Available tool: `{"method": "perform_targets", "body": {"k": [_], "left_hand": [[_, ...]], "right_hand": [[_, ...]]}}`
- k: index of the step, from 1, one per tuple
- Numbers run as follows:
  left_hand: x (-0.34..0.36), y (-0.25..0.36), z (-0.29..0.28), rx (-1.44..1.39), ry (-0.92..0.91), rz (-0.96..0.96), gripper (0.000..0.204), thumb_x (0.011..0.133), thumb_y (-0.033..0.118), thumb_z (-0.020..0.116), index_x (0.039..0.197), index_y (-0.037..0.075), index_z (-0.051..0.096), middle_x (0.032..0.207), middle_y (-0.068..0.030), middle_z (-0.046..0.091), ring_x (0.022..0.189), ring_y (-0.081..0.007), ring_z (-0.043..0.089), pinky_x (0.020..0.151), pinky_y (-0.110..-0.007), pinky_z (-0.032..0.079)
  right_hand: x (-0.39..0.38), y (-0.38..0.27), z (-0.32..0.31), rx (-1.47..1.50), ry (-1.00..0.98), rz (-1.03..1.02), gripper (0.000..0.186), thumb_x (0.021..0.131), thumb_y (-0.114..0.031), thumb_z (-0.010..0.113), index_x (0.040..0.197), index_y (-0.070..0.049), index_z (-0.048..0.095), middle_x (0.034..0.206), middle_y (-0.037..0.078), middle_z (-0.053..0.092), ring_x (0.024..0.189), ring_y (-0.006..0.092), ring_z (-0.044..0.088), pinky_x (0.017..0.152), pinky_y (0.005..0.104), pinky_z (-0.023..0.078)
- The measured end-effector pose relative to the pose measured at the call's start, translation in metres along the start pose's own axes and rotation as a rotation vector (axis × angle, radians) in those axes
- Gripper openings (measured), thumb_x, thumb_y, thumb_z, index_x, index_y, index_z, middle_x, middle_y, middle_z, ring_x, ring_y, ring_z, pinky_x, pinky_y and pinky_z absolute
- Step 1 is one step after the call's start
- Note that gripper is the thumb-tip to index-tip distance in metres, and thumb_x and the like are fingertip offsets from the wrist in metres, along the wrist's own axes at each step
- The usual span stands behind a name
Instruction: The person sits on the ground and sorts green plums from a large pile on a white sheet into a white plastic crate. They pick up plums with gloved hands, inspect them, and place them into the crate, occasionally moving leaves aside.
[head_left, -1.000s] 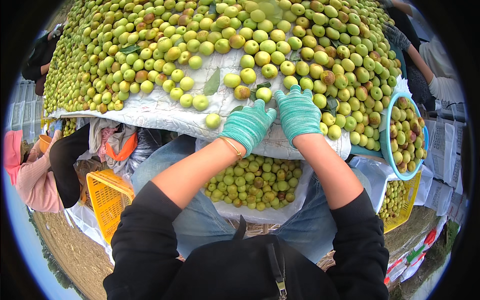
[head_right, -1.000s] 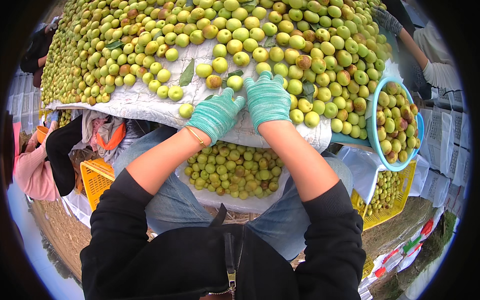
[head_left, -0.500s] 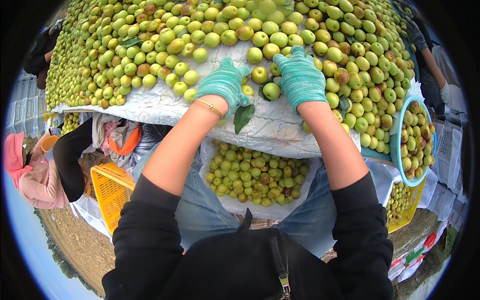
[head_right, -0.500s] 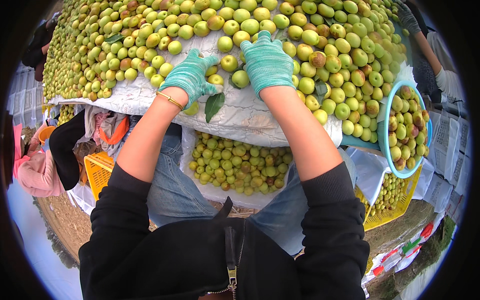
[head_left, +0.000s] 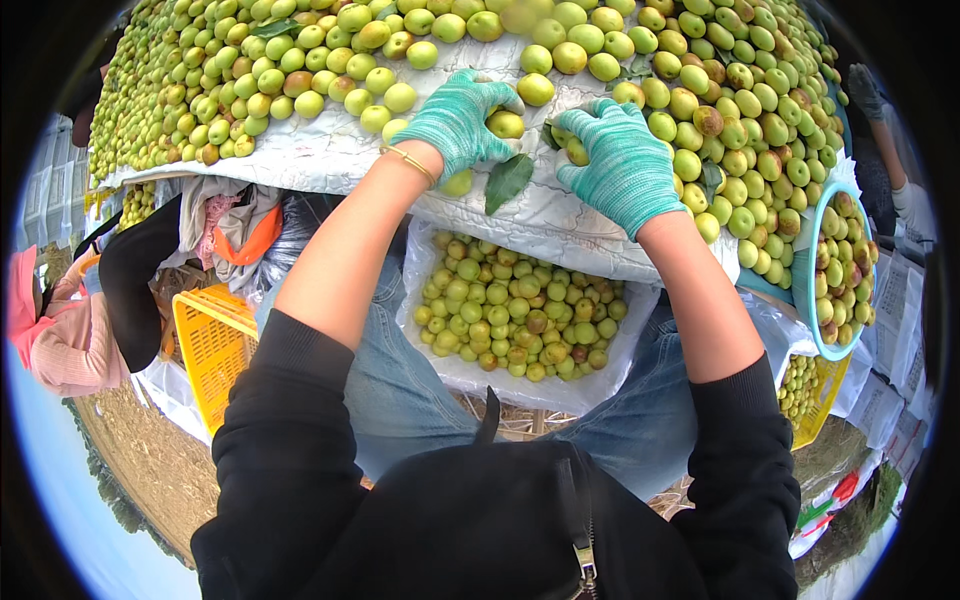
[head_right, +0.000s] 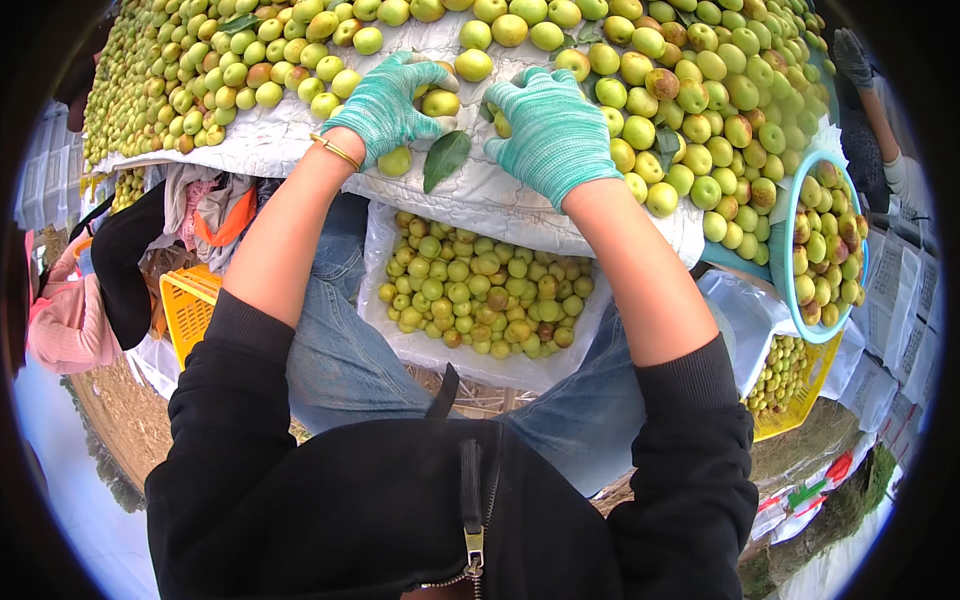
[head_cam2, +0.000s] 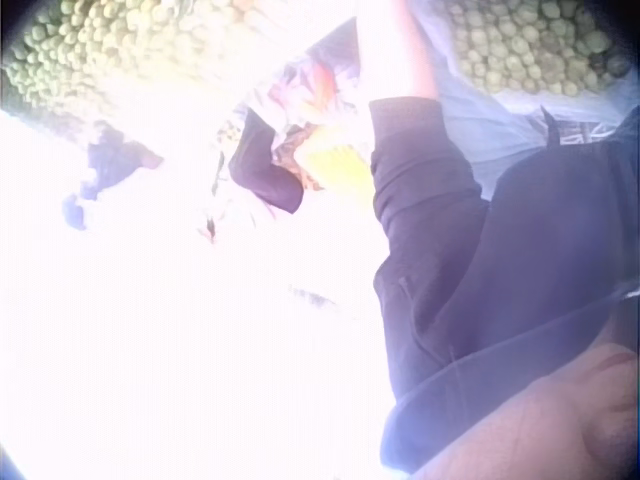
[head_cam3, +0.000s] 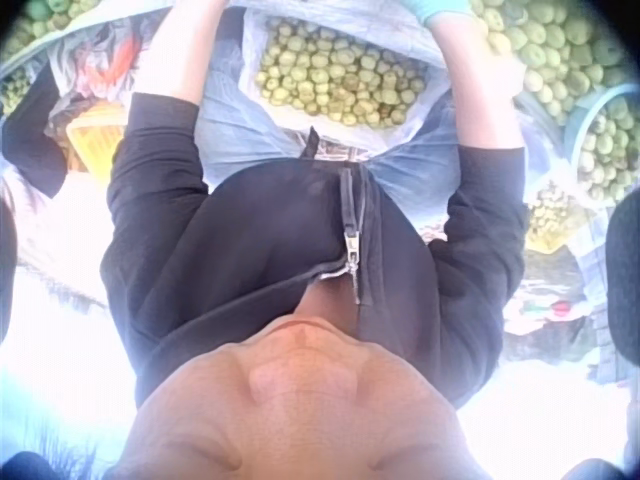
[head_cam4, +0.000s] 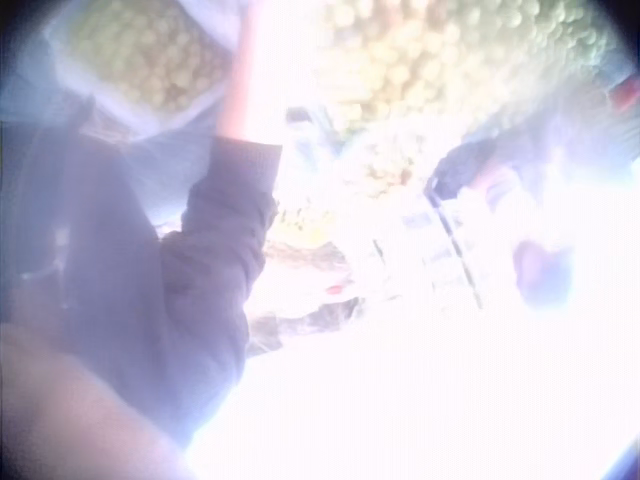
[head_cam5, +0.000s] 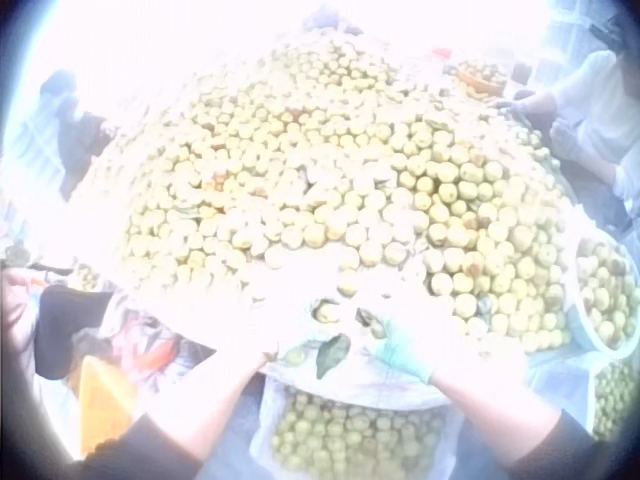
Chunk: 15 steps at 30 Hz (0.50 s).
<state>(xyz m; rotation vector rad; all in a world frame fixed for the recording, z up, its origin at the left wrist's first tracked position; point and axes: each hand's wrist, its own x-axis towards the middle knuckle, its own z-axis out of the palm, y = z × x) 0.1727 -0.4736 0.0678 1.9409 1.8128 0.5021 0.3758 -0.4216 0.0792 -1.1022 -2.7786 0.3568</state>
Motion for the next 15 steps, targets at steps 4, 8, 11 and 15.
{"method": "perform_targets", "body": {"k": [4,8,11,15], "left_hand": [[-0.028,0.018,-0.024,-0.127,-0.034,0.083,0.044,0.068,0.026,0.081,0.105,0.01,0.064,0.102,-0.0081,0.06,0.096,-0.0267,0.06,0.088,-0.035,0.048],[-0.087,0.031,-0.012,-0.325,-0.564,0.179,0.044,0.066,0.03,0.081,0.101,0.009,0.064,0.101,-0.0088,0.06,0.096,-0.0283,0.059,0.087,-0.038,0.047],[-0.118,0.021,0.039,-0.014,-1.085,-0.048,0.051,0.058,0.027,0.083,0.101,0.011,0.063,0.096,-0.0148,0.06,0.091,-0.0315,0.06,0.078,-0.039,0.05],[-0.152,-0.004,0.093,0.099,-1.196,-0.13,0.058,0.056,0.026,0.084,0.109,0.012,0.064,0.099,-0.0165,0.062,0.088,-0.0333,0.064,0.076,-0.04,0.053]], "right_hand": [[-0.013,-0.013,0.008,-0.137,-0.199,0.023,0.042,0.076,-0.015,0.063,0.118,-0.018,0.058,0.107,0.015,0.058,0.103,0.0306,0.058,0.081,0.0412,0.052],[-0.041,-0.021,-0.009,-0.024,-0.259,0.001,0.048,0.074,-0.018,0.066,0.121,-0.014,0.055,0.107,0.017,0.057,0.099,0.0325,0.06,0.084,0.0413,0.051],[-0.079,-0.017,-0.021,0.544,-0.628,-0.008,0.052,0.069,-0.02,0.073,0.118,-0.012,0.055,0.105,0.015,0.056,0.101,0.0349,0.058,0.084,0.0406,0.05],[-0.12,-0.014,-0.005,0.264,-1.041,0.135,0.061,0.071,-0.031,0.072,0.125,-0.012,0.049,0.112,0.022,0.054,0.106,0.0393,0.057,0.091,0.0435,0.047]]}}
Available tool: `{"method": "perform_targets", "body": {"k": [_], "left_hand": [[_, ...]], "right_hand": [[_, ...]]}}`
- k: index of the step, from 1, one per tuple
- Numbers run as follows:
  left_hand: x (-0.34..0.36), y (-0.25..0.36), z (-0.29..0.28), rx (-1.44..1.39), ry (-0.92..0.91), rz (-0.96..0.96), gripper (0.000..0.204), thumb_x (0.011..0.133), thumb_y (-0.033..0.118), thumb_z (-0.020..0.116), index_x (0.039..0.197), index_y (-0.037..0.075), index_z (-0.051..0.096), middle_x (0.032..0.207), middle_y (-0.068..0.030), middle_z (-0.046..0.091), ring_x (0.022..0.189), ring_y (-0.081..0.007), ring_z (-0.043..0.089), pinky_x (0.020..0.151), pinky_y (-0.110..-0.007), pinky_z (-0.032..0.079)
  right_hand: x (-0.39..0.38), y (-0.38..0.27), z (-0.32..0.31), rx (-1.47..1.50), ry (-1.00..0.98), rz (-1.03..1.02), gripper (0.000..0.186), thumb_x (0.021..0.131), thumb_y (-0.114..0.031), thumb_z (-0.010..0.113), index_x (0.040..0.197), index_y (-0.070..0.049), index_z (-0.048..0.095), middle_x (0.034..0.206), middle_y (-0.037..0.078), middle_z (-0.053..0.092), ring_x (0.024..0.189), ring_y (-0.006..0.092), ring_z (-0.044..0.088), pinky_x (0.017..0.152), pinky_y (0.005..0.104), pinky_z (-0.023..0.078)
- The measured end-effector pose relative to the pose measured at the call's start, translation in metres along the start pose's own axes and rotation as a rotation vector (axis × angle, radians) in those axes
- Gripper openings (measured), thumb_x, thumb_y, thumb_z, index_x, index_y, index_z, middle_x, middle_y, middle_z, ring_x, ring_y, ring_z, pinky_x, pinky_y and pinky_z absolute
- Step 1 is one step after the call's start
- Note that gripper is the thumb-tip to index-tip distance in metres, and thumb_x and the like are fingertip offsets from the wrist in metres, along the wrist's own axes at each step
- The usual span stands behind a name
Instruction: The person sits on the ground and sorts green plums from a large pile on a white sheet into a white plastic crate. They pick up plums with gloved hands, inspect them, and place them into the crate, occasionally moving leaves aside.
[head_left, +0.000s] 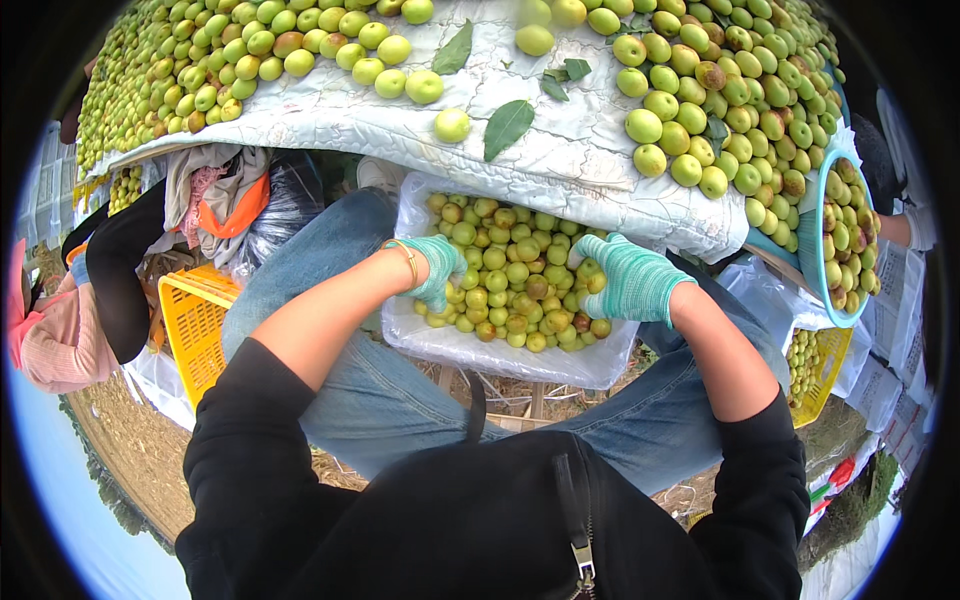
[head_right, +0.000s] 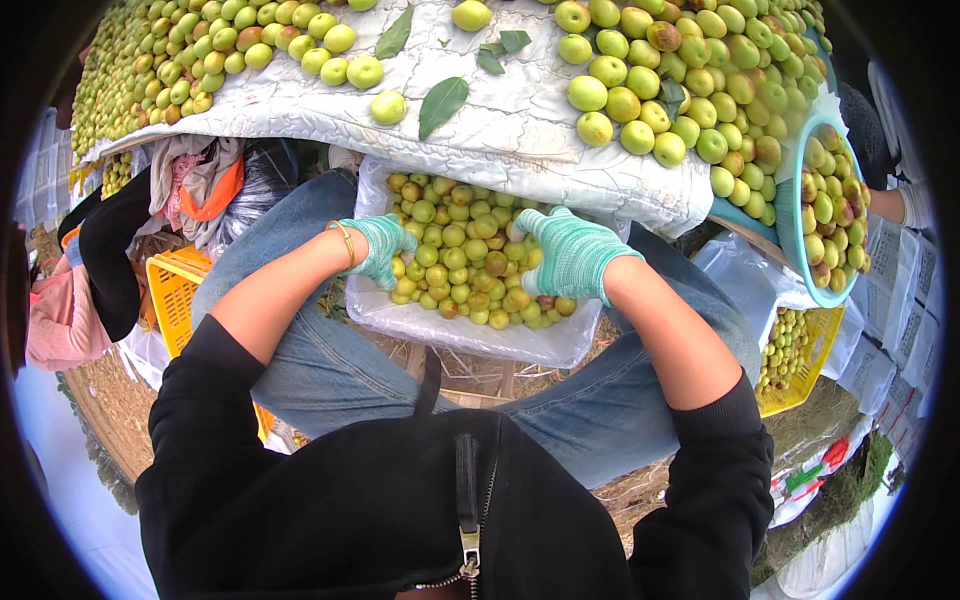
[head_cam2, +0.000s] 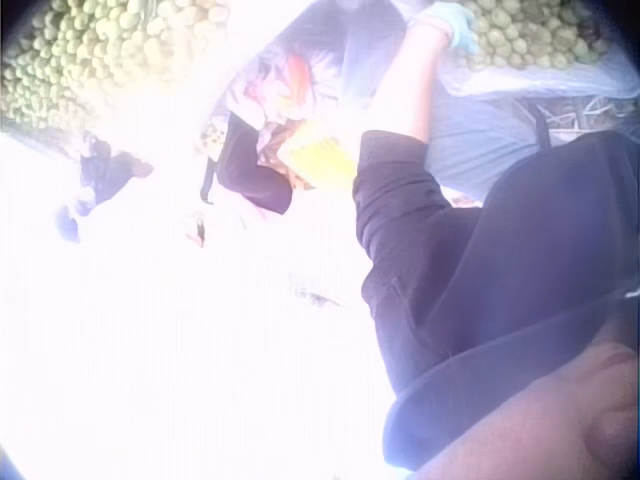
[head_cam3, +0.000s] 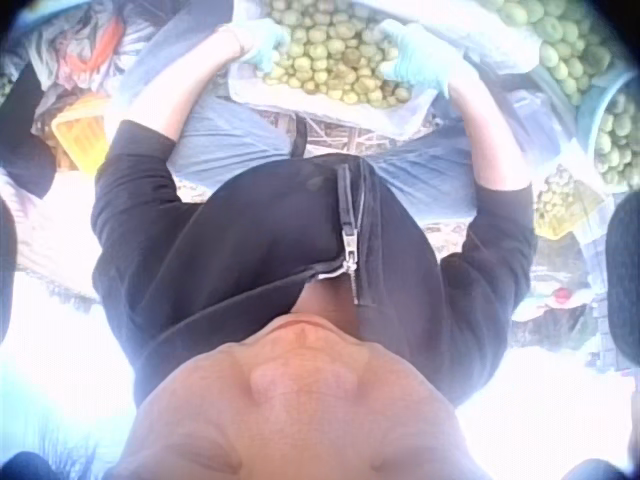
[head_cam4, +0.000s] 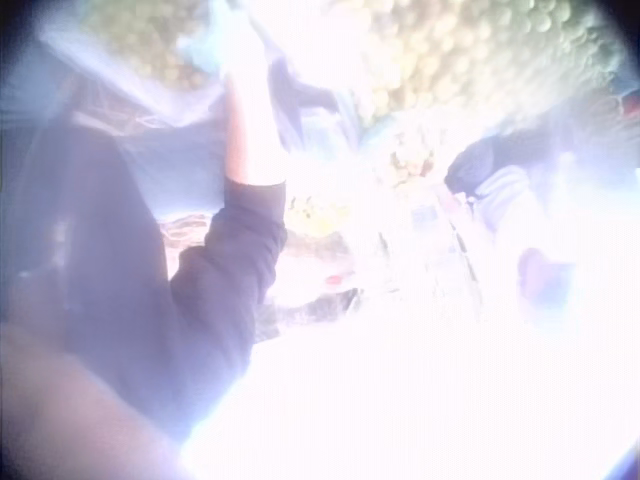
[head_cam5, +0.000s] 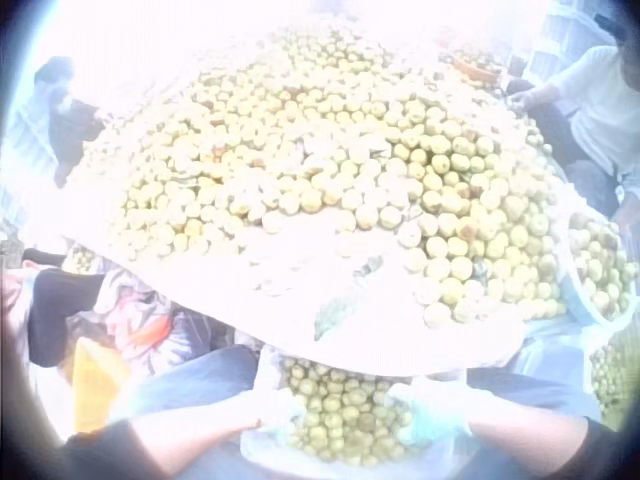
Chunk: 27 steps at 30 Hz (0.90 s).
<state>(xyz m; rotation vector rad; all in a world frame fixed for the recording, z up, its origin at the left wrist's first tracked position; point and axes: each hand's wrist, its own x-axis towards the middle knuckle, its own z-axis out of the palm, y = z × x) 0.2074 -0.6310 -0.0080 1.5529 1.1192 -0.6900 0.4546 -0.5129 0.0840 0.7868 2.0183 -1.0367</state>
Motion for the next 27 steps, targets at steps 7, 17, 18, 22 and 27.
{"method": "perform_targets", "body": {"k": [7,17,18,22,27], "left_hand": [[-0.013,0.044,-0.028,-0.106,0.522,0.306,0.044,0.076,0.027,0.074,0.114,0.009,0.061,0.116,-0.0139,0.057,0.094,-0.0287,0.062,0.083,-0.038,0.051],[0.057,0.162,-0.163,-0.048,0.983,-0.054,0.057,0.076,0.025,0.07,0.129,0.03,0.049,0.133,-0.0242,0.036,0.1,-0.039,0.061,0.084,-0.044,0.052],[0.06,0.163,-0.167,-0.047,0.956,-0.065,0.057,0.076,0.024,0.069,0.129,0.03,0.049,0.133,-0.0244,0.035,0.1,-0.0393,0.061,0.085,-0.044,0.052],[0.065,0.159,-0.17,-0.019,0.831,-0.121,0.062,0.074,0.024,0.071,0.131,0.032,0.049,0.139,-0.0264,0.029,0.105,-0.0417,0.059,0.09,-0.044,0.051],[0.055,0.139,-0.152,0.04,0.884,0.092,0.059,0.069,0.03,0.076,0.124,0.024,0.056,0.126,-0.0286,0.042,0.118,-0.0475,0.042,0.099,-0.047,0.043]], "right_hand": [[-0.038,0.047,-0.001,0.229,0.594,-0.008,0.036,0.083,-0.026,0.068,0.109,-0.003,0.063,0.091,0.014,0.064,0.084,0.0248,0.063,0.08,0.0366,0.05],[-0.008,0.063,-0.061,-0.251,0.917,0.363,0.051,0.074,-0.033,0.071,0.119,-0.014,0.056,0.121,0.013,0.051,0.106,0.0316,0.057,0.081,0.0429,0.053],[-0.009,0.059,-0.062,-0.256,0.938,0.376,0.049,0.074,-0.031,0.071,0.117,-0.014,0.057,0.118,0.015,0.051,0.104,0.0334,0.057,0.08,0.0426,0.054],[-0.015,0.047,-0.068,-0.225,0.819,0.43,0.042,0.076,-0.026,0.069,0.116,-0.014,0.061,0.119,0.015,0.051,0.105,0.0339,0.057,0.081,0.0437,0.053],[-0.02,0.054,-0.074,-0.097,0.536,0.443,0.05,0.074,-0.039,0.066,0.117,-0.015,0.061,0.123,0.018,0.051,0.11,0.0326,0.058,0.089,0.0428,0.05]]}}
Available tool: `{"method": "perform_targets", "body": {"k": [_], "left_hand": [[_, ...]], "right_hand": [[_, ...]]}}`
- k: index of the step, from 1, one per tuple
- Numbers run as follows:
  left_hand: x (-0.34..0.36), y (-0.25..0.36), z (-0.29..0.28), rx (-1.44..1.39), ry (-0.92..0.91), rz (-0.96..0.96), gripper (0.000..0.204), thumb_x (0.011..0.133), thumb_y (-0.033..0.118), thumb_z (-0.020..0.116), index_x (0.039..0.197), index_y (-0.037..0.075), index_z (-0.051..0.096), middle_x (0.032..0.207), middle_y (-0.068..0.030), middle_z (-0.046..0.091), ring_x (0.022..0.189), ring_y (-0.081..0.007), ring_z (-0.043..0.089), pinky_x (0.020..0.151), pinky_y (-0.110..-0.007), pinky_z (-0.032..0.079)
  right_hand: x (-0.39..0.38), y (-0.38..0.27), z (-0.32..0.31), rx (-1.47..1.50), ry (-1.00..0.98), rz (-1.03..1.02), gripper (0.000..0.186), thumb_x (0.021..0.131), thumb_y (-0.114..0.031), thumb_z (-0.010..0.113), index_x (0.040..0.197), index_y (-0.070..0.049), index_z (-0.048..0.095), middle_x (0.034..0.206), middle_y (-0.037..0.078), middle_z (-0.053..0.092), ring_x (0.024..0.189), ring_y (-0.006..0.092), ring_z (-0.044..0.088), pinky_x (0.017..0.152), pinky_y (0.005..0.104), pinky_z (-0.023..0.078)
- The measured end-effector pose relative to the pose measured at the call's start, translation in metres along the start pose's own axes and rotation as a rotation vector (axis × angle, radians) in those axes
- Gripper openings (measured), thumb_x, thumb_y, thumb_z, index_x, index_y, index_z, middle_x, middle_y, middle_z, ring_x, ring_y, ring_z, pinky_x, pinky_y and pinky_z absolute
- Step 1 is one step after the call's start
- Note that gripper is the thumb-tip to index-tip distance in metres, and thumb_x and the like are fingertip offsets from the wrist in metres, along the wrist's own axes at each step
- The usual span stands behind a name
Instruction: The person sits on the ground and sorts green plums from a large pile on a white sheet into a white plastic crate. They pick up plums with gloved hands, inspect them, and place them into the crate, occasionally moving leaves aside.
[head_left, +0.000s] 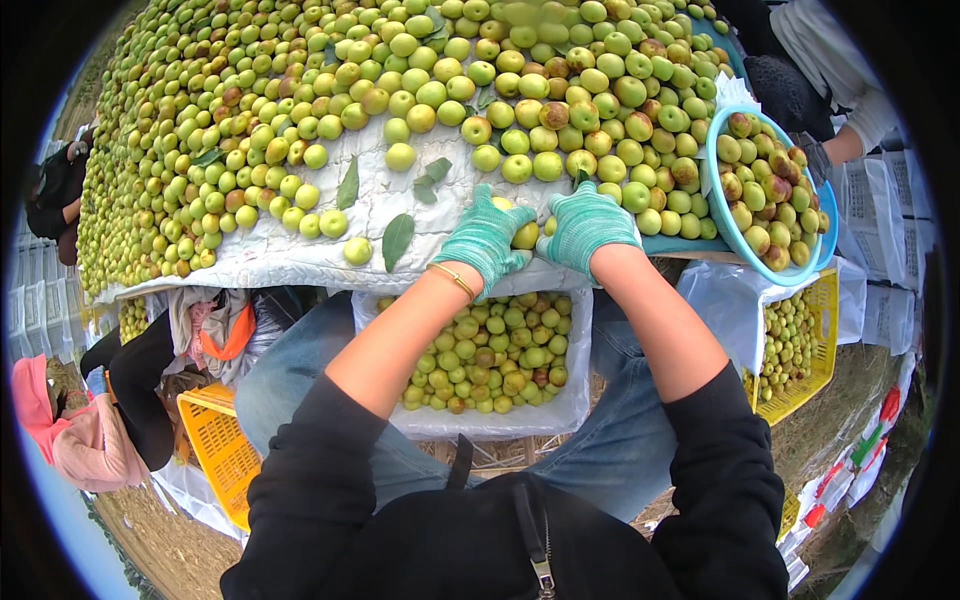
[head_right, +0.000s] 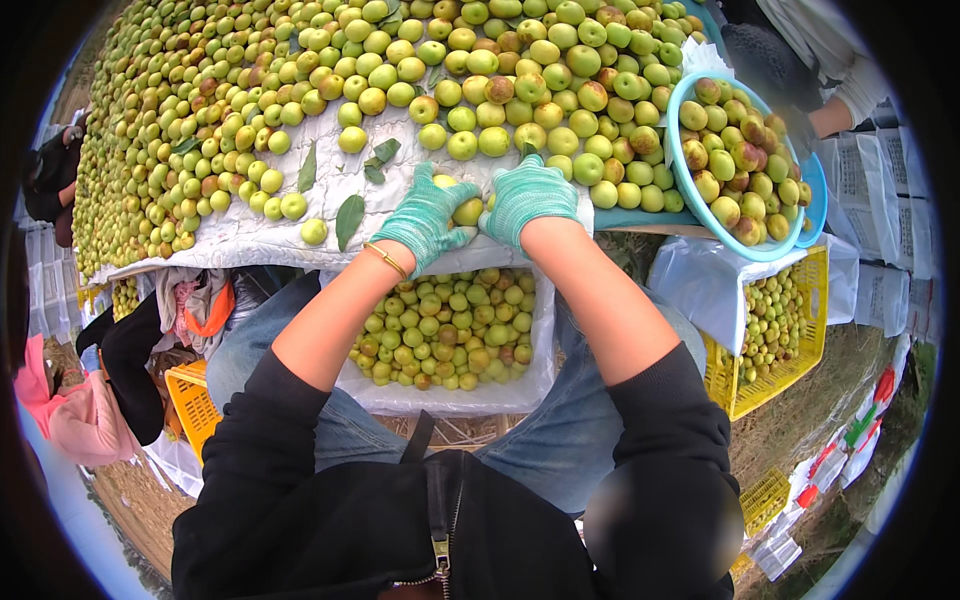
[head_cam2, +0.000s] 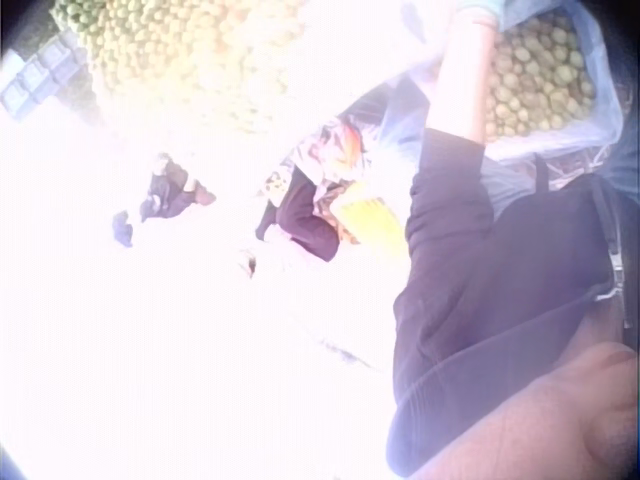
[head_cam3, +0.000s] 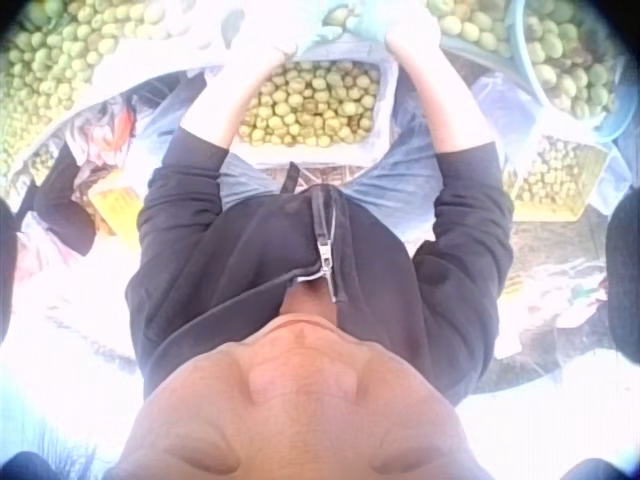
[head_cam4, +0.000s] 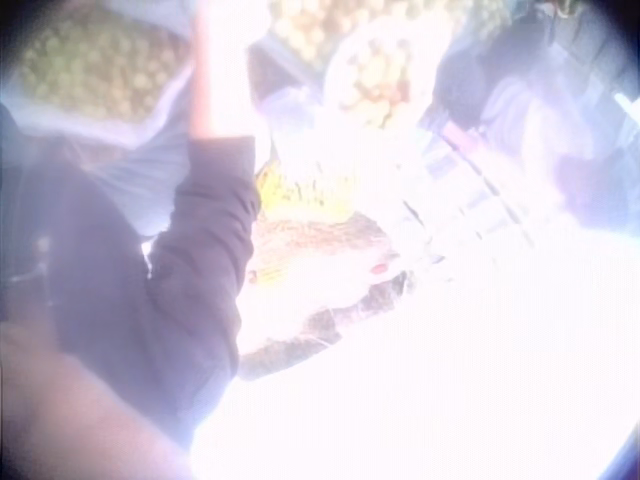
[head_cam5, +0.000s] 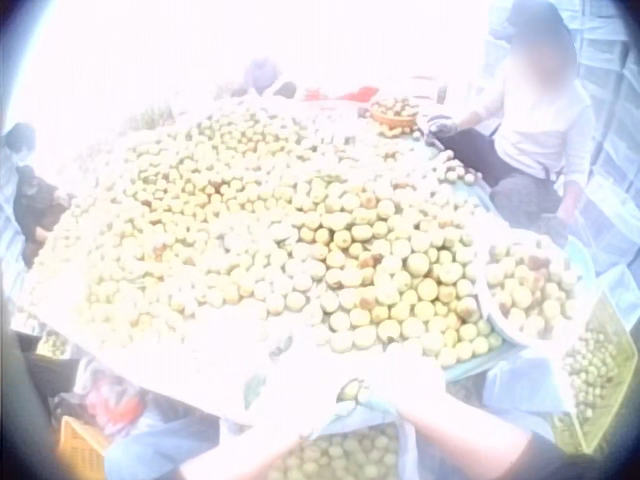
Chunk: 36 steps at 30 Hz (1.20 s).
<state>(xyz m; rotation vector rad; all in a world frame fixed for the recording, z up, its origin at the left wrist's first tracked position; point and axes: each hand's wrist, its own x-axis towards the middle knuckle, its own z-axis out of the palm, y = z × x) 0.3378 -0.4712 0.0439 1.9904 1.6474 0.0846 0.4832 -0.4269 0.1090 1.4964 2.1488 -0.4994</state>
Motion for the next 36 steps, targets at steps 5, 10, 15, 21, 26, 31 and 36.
{"method": "perform_targets", "body": {"k": [5,10,15,21,26,31,36], "left_hand": [[-0.052,-0.016,-0.019,-0.693,0.121,-0.083,0.054,0.08,0.033,0.071,0.121,0.005,0.051,0.106,-0.01,0.055,0.089,-0.0173,0.054,0.075,-0.029,0.05],[-0.116,-0.022,0.004,-0.757,-0.277,0.028,0.052,0.084,0.041,0.067,0.12,0.006,0.053,0.098,-0.0062,0.053,0.089,-0.0166,0.055,0.068,-0.026,0.051],[-0.137,-0.011,0.064,-0.599,-0.576,-0.25,0.066,0.079,0.048,0.069,0.131,0.014,0.048,0.127,-0.0229,0.038,0.109,-0.0327,0.051,0.1,-0.041,0.042],[-0.106,0.012,0.042,-0.771,0.007,-0.115,0.031,0.085,0.023,0.069,0.11,0.005,0.063,0.092,-0.0081,0.064,0.079,-0.0155,0.061,0.074,-0.029,0.051],[-0.079,-0.017,0.039,-0.725,0.486,-0.138,0.019,0.087,0.014,0.065,0.103,0.004,0.065,0.091,-0.0091,0.065,0.082,-0.017,0.061,0.074,-0.03,0.05],[-0.099,-0.04,0.114,-0.229,-0.061,-0.046,0.022,0.089,0.025,0.059,0.104,0.01,0.064,0.095,-0.0135,0.064,0.086,-0.0323,0.062,0.079,-0.042,0.049],[-0.088,0.017,0.196,-0.137,-0.043,-0.001,0.027,0.086,0.024,0.061,0.109,0.012,0.06,0.111,-0.014,0.057,0.095,-0.0339,0.059,0.081,-0.043,0.049]], "right_hand": [[-0.008,0.026,-0.002,0.599,0.162,-0.081,0.05,0.074,-0.038,0.07,0.108,-0.003,0.062,0.101,0.017,0.063,0.093,0.0244,0.064,0.08,0.0383,0.053],[-0.035,0.043,0.012,1.004,-0.367,-0.376,0.038,0.081,-0.038,0.068,0.097,-0.003,0.065,0.078,0.004,0.063,0.07,0.012,0.06,0.062,0.0258,0.05],[-0.047,0.023,0.045,0.536,-0.635,-0.358,0.048,0.084,-0.044,0.065,0.111,-0.004,0.063,0.091,0.011,0.067,0.078,0.018,0.065,0.071,0.0316,0.053],[-0.054,0.049,0.038,0.382,-0.27,-0.353,0.034,0.084,-0.034,0.062,0.096,-0.003,0.07,0.086,0.02,0.067,0.083,0.0338,0.064,0.08,0.0417,0.049],[-0.028,0.083,0.019,0.421,0.457,0.004,0.027,0.084,-0.024,0.065,0.103,-0.005,0.066,0.095,0.016,0.068,0.085,0.0299,0.066,0.079,0.0386,0.051],[-0.011,0.085,0.024,0.117,0.517,-0.079,0.038,0.084,-0.029,0.067,0.112,-0.005,0.062,0.1,0.018,0.066,0.095,0.0324,0.063,0.086,0.0395,0.049],[-0.016,0.088,0.018,0.09,0.428,0.055,0.04,0.084,-0.034,0.066,0.112,-0.006,0.063,0.101,0.018,0.066,0.094,0.0324,0.063,0.085,0.0396,0.049]]}}
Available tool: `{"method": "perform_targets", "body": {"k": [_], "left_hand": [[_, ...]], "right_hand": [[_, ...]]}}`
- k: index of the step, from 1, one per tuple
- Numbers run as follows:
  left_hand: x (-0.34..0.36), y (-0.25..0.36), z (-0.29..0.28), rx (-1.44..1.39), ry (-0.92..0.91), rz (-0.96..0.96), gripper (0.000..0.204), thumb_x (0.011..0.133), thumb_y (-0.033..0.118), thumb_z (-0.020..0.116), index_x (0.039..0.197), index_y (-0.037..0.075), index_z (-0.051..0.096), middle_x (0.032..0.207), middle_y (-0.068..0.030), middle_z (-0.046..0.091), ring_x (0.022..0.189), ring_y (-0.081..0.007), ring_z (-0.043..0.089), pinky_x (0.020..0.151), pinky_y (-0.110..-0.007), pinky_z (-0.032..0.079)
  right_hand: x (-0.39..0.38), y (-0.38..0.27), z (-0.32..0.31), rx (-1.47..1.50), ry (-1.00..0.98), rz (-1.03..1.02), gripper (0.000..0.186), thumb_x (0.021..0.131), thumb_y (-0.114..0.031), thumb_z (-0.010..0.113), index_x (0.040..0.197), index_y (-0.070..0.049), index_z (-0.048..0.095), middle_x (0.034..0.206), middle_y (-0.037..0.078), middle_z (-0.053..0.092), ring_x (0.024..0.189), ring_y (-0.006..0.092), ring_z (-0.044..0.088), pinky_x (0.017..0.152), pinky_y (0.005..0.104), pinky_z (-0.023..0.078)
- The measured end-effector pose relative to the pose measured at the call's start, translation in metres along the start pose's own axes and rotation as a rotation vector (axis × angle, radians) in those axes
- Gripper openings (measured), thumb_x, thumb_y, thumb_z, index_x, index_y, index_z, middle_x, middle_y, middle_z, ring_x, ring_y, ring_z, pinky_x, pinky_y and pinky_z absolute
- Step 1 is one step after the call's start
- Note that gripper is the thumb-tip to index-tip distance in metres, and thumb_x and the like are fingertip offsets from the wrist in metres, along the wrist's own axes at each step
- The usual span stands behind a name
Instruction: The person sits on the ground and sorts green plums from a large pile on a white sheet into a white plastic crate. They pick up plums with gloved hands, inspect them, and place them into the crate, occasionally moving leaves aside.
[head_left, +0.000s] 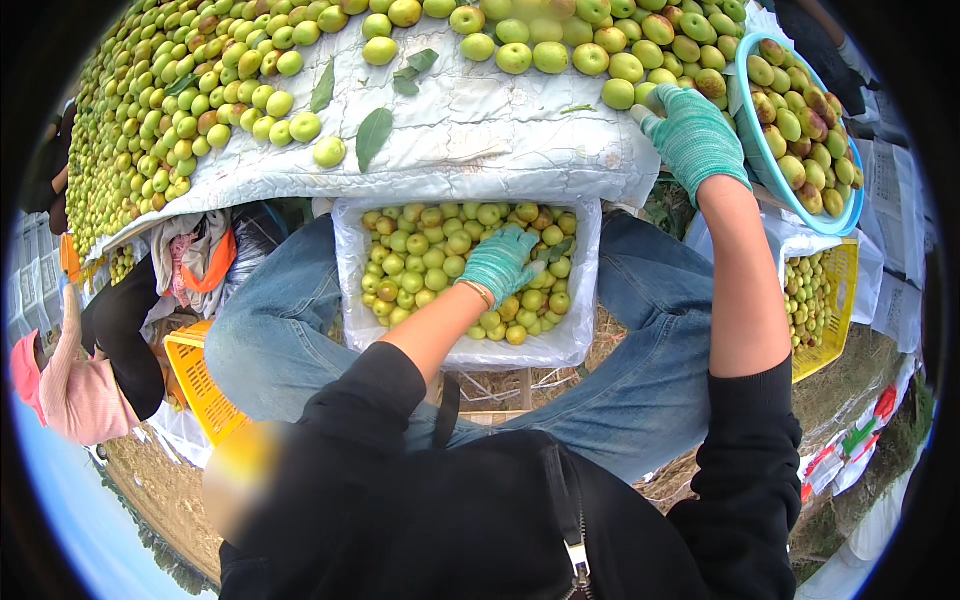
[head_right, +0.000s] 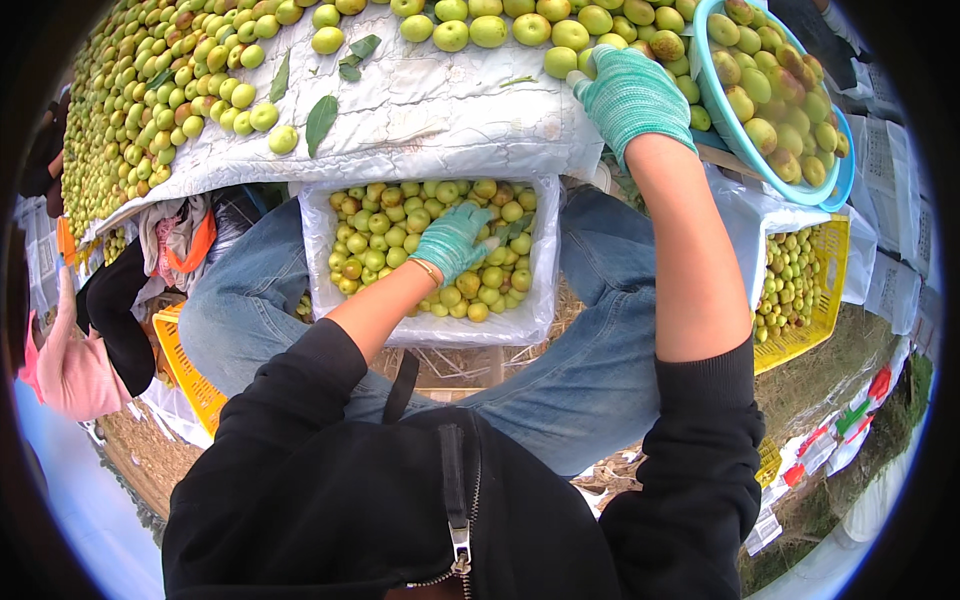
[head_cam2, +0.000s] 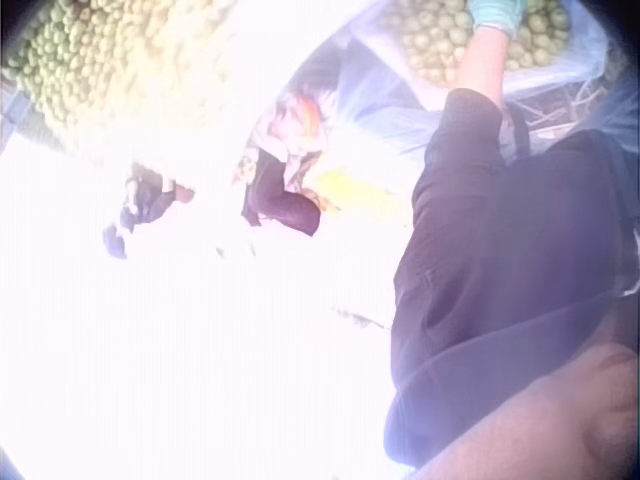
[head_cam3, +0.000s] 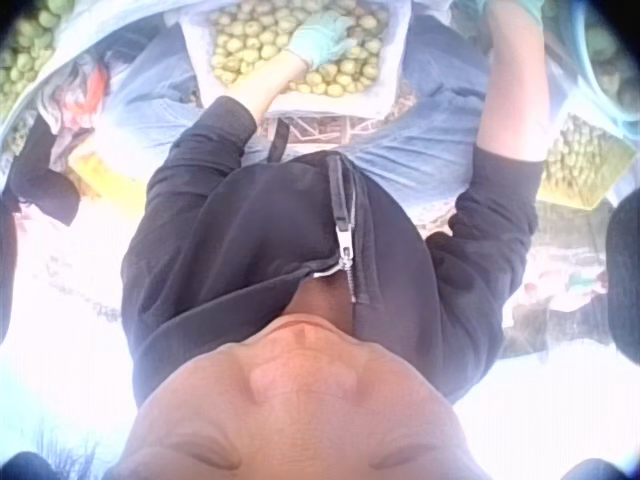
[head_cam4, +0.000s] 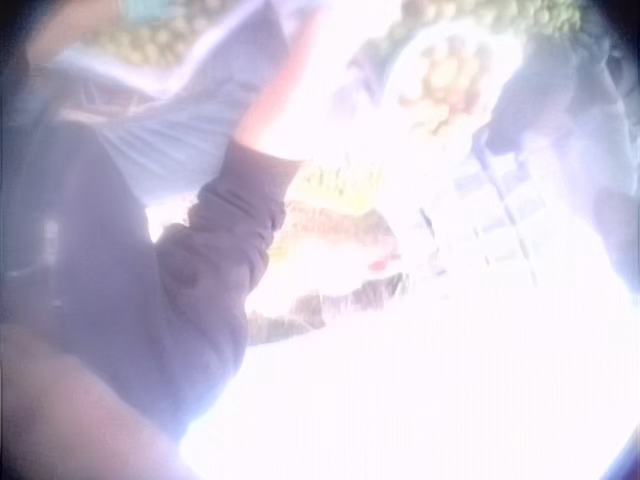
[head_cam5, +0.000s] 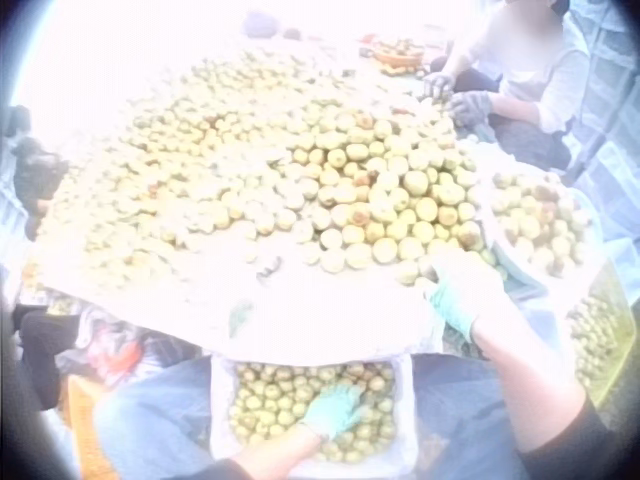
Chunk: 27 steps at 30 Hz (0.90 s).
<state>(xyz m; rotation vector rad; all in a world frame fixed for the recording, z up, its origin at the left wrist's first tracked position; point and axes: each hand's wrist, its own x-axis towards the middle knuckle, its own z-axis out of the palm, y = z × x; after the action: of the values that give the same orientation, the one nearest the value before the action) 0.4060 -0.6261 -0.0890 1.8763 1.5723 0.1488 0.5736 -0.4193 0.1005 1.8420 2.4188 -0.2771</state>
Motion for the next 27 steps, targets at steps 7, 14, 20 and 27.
{"method": "perform_targets", "body": {"k": [7,14,20,27], "left_hand": [[0.038,0.021,-0.014,-0.532,-0.193,-0.252,0.023,0.082,0.019,0.067,0.1,0.006,0.059,0.093,-0.0141,0.061,0.082,-0.0314,0.06,0.076,-0.04,0.05],[-0.042,0.091,-0.079,-1.052,-0.161,-0.095,0.028,0.083,0.024,0.072,0.101,0.006,0.061,0.094,-0.0034,0.063,0.081,-0.0111,0.057,0.077,-0.027,0.048],[0.014,0.117,-0.158,-0.476,-0.279,0.28,0.041,0.086,0.035,0.064,0.12,0.012,0.059,0.109,-0.0153,0.061,0.09,-0.031,0.061,0.086,-0.04,0.047],[0.157,0.092,-0.207,0.48,0.293,-0.057,0.035,0.084,0.016,0.059,0.118,0.022,0.058,0.121,-0.0128,0.05,0.108,-0.035,0.054,0.082,-0.046,0.052]], "right_hand": [[0.007,0.023,-0.032,0.274,0.065,0.187,0.039,0.086,-0.035,0.064,0.11,-0.004,0.064,0.103,0.018,0.067,0.094,0.0291,0.065,0.085,0.037,0.049],[0.001,0.036,-0.022,0.394,0.189,0.063,0.023,0.088,-0.022,0.062,0.105,-0.007,0.067,0.094,0.015,0.069,0.085,0.0271,0.066,0.08,0.0352,0.051],[0.021,0.007,0.017,0.06,0.172,-0.279,0.048,0.082,-0.028,0.066,0.125,-0.011,0.052,0.129,0.009,0.054,0.115,0.0259,0.054,0.096,0.038,0.045],[0.029,-0.022,0.008,0.109,-0.111,-0.06,0.064,0.072,-0.039,0.071,0.125,-0.012,0.049,0.124,0.016,0.048,0.113,0.0306,0.053,0.085,0.0429,0.052]]}}
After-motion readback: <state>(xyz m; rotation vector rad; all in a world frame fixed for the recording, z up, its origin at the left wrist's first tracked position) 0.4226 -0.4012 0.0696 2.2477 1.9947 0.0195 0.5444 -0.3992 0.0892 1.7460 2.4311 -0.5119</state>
